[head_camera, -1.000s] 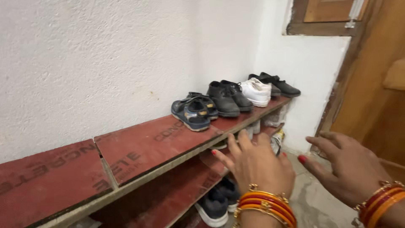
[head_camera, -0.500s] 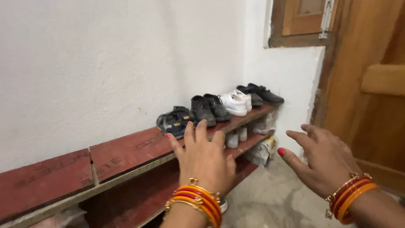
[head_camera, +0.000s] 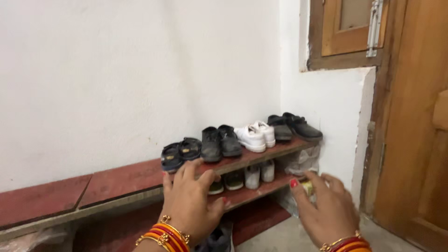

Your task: The person removes various shoes and sandals from a two-tiered wooden shelf and places them on the floor. The person handles pink flip-flops, purple slides, blue sneakers, black sandals, and black shoes, moving them one by one from the shelf to the floor.

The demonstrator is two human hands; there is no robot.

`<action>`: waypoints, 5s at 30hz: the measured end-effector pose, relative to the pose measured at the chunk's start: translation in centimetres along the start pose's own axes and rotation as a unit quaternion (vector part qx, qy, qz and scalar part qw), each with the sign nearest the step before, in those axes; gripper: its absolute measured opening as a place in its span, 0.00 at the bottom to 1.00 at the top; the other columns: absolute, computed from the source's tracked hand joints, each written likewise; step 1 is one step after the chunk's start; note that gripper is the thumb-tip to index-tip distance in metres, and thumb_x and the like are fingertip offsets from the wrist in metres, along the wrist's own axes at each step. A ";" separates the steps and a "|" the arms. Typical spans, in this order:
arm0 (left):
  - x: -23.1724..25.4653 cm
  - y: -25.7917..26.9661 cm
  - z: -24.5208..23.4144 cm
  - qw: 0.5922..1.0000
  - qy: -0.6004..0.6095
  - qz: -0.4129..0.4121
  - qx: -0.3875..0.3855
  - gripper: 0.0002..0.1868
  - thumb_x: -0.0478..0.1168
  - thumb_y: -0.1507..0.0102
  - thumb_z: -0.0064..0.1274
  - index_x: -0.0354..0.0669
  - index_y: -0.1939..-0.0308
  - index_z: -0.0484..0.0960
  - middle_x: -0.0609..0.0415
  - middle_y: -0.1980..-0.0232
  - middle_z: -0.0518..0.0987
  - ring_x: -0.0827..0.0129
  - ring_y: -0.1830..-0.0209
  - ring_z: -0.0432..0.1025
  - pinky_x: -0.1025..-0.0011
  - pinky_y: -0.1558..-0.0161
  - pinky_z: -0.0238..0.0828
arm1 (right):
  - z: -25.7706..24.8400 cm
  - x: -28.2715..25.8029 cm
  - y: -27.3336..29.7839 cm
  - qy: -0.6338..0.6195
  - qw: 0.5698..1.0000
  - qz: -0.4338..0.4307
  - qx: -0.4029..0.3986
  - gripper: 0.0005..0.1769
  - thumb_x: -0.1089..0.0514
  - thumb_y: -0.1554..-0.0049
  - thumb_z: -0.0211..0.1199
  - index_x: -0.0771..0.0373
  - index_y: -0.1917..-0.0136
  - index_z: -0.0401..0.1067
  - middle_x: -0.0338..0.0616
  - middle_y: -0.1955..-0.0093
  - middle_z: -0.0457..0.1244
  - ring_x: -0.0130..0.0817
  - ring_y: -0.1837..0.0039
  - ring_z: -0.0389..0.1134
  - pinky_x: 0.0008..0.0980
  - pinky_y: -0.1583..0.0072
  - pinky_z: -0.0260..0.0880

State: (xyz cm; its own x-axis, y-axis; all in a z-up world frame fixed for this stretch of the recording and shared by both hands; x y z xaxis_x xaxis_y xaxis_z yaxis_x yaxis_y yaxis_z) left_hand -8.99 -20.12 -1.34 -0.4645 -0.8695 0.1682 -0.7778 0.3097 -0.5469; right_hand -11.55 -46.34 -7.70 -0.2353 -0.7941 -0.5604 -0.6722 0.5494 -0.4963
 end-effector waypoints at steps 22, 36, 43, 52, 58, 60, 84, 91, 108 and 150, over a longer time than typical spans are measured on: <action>7.7 0.3 6.7 0.993 0.050 0.053 -0.090 0.30 0.49 0.47 0.64 0.59 0.40 0.77 0.49 0.23 0.57 0.51 0.22 0.45 0.36 0.28 0.35 | -3.3 8.2 1.3 0.025 0.999 0.015 0.033 0.29 0.36 0.45 0.56 0.43 0.32 0.72 0.49 0.27 0.58 0.50 0.27 0.60 0.46 0.30 0.62; -7.2 -4.2 8.3 0.980 0.119 0.159 -0.031 0.29 0.43 0.49 0.65 0.47 0.43 0.76 0.37 0.24 0.57 0.40 0.22 0.48 0.43 0.30 0.42 | 8.3 8.5 5.0 0.302 0.952 -0.032 -0.041 0.39 0.25 0.52 0.62 0.29 0.28 0.67 0.43 0.25 0.55 0.44 0.22 0.55 0.56 0.27 0.53; -16.3 -9.5 15.3 0.961 0.168 0.206 -0.080 0.32 0.43 0.49 0.65 0.42 0.42 0.75 0.32 0.23 0.55 0.36 0.25 0.46 0.43 0.30 0.48 | 25.6 13.9 1.8 0.245 0.936 -0.250 0.035 0.26 0.44 0.52 0.64 0.26 0.39 0.79 0.44 0.35 0.65 0.48 0.36 0.68 0.51 0.36 0.68; -26.4 -8.5 44.6 0.950 0.147 0.197 -0.191 0.11 0.44 0.32 0.52 0.49 0.47 0.77 0.38 0.23 0.57 0.38 0.22 0.48 0.32 0.35 0.56 | 40.2 6.2 0.9 0.214 0.913 -0.180 -0.296 0.27 0.43 0.37 0.53 0.37 0.25 0.65 0.39 0.24 0.57 0.44 0.24 0.57 0.43 0.31 0.66; -31.5 -2.8 59.6 0.946 0.172 0.220 -0.165 0.12 0.48 0.30 0.51 0.51 0.46 0.80 0.33 0.29 0.64 0.33 0.27 0.57 0.34 0.37 0.60 | 43.9 0.3 1.9 0.225 0.852 -0.197 -0.431 0.34 0.38 0.35 0.55 0.48 0.21 0.55 0.41 0.20 0.50 0.51 0.21 0.50 0.46 0.30 0.63; -32.2 -2.3 60.3 0.943 0.187 0.182 -0.207 0.14 0.46 0.31 0.51 0.53 0.42 0.79 0.34 0.26 0.63 0.32 0.28 0.56 0.32 0.39 0.59 | 44.5 -1.3 2.6 0.230 0.843 -0.177 -0.453 0.38 0.37 0.38 0.58 0.51 0.21 0.53 0.40 0.19 0.48 0.49 0.21 0.50 0.44 0.29 0.63; -34.5 -1.1 45.8 0.923 0.125 0.078 -0.355 0.29 0.38 0.46 0.59 0.38 0.41 0.73 0.42 0.39 0.75 0.49 0.33 0.64 0.51 0.32 0.57 | 51.8 -7.1 6.2 0.219 0.861 -0.104 -0.447 0.51 0.58 0.49 0.67 0.57 0.20 0.43 0.53 0.23 0.52 0.49 0.28 0.61 0.41 0.31 0.63; -34.9 -0.9 45.2 0.926 0.111 0.088 -0.351 0.31 0.40 0.46 0.62 0.38 0.40 0.72 0.43 0.39 0.75 0.50 0.33 0.64 0.48 0.33 0.55 | 51.1 -7.3 6.7 0.224 0.874 -0.068 -0.427 0.33 0.55 0.50 0.69 0.56 0.34 0.61 0.51 0.29 0.59 0.50 0.30 0.64 0.43 0.32 0.66; -34.5 4.3 50.3 0.977 0.037 0.208 0.002 0.27 0.44 0.39 0.45 0.40 0.36 0.74 0.40 0.51 0.76 0.42 0.42 0.67 0.31 0.33 0.47 | 52.8 -4.4 8.4 0.332 0.837 0.023 -0.435 0.30 0.58 0.47 0.65 0.56 0.32 0.62 0.53 0.30 0.59 0.52 0.34 0.68 0.45 0.35 0.71; -33.7 -0.4 50.3 0.980 -0.051 0.158 -0.113 0.30 0.42 0.42 0.52 0.44 0.35 0.73 0.42 0.45 0.77 0.49 0.40 0.68 0.50 0.45 0.61 | 51.5 -3.4 10.5 0.286 0.848 -0.006 -0.446 0.19 0.60 0.42 0.56 0.58 0.38 0.61 0.50 0.30 0.60 0.51 0.34 0.68 0.46 0.36 0.70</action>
State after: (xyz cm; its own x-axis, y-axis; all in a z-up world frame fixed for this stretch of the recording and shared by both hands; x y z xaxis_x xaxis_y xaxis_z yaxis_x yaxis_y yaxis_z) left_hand 28.29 -10.34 -48.07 -0.6621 -0.7462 -0.0697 -0.6808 0.6378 -0.3602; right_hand 18.33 -24.43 -45.15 -0.3562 -0.9343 -0.0180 -0.8803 0.3290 0.3417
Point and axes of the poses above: each hand's wrist, its own y-axis away from the middle knuckle, its own z-axis out of the palm, x = y × z, the point moved 1 cm from there along -y, towards the middle knuckle
